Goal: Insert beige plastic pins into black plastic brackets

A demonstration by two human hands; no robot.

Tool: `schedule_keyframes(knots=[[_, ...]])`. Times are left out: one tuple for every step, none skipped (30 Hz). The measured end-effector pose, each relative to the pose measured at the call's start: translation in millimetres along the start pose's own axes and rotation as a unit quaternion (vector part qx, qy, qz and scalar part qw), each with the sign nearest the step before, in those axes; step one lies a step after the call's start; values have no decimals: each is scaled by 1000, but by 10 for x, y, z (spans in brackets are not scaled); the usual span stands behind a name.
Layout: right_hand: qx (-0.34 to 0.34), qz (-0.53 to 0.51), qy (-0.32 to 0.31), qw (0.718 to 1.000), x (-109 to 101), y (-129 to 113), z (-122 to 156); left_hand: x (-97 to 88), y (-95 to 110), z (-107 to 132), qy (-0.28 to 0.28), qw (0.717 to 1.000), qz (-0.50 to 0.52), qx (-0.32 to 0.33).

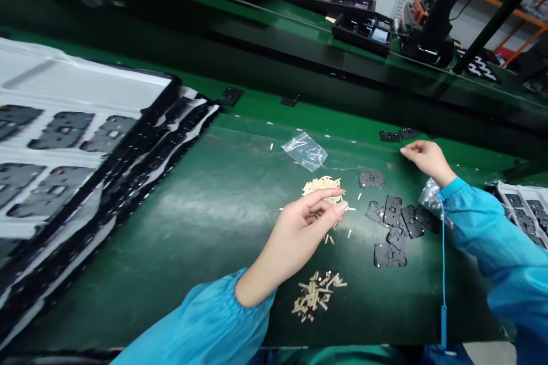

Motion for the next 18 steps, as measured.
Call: schedule_keyframes(knots=[[-9, 25, 11, 1000, 14, -20, -103, -2, 5, -10, 0, 1000, -5, 5], [-20, 46, 15, 999, 43, -58, -206, -5, 9, -17, 2, 1000, -9, 10], [-28, 64, 15, 997, 76, -103, -308, -12, 10, -20, 4, 1000, -11, 13], [-33, 79, 12, 996, 104, -148, -409, -19, 11, -16, 6, 1000, -12, 16], [-36, 90, 6, 995, 124, -192, -502, -30, 11, -3, 8, 1000, -11, 18], [-38, 99, 1, 994, 128, -229, -584, -44, 10, 17, 9, 1000, -10, 19], [-38, 104, -3, 994, 118, -262, -650, -65, 8, 43, 11, 1000, -10, 21], [-39, 104, -7, 994, 101, -292, -693, -97, 7, 69, 15, 1000, -12, 24], [-42, 99, -11, 994, 79, -321, -710, -144, 5, 90, 22, 999, -18, 29], [-46, 90, -18, 995, 63, -347, -697, -209, 6, 100, 31, 998, -30, 37], [-52, 75, -35, 995, 66, -372, -652, -295, 15, 93, 44, 997, -50, 49], [-60, 57, -61, 995, 90, -395, -572, -408, 37, 65, 63, 992, -84, 66], [-71, 37, -94, 992, 131, -419, -459, -544, 73, 12, 86, 984, -126, 86], [-86, 10, -143, 986, 202, -448, -311, -702, 129, -63, 116, 971, -178, 111], [-102, -36, -221, 969, 316, -485, -119, -885, 206, -156, 160, 948, -241, 135], [-120, -61, -292, 947, 417, -517, 94, -1067, 259, -285, 191, 933, -270, 140], [-137, -61, -337, 930, 483, -532, 294, -1246, 320, -436, 219, 921, -290, 141], [-155, -44, -359, 919, 521, -534, 466, -1408, 388, -605, 241, 909, -310, 137]])
Point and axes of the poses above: each hand's wrist, its own z-axis away from the middle knuckle, its own x-axis out of the palm, y = z × x, the point moved 8 cm from there along -z, towards the middle knuckle, and after that the axes turned 8 degrees about z, right-handed, at the moved point
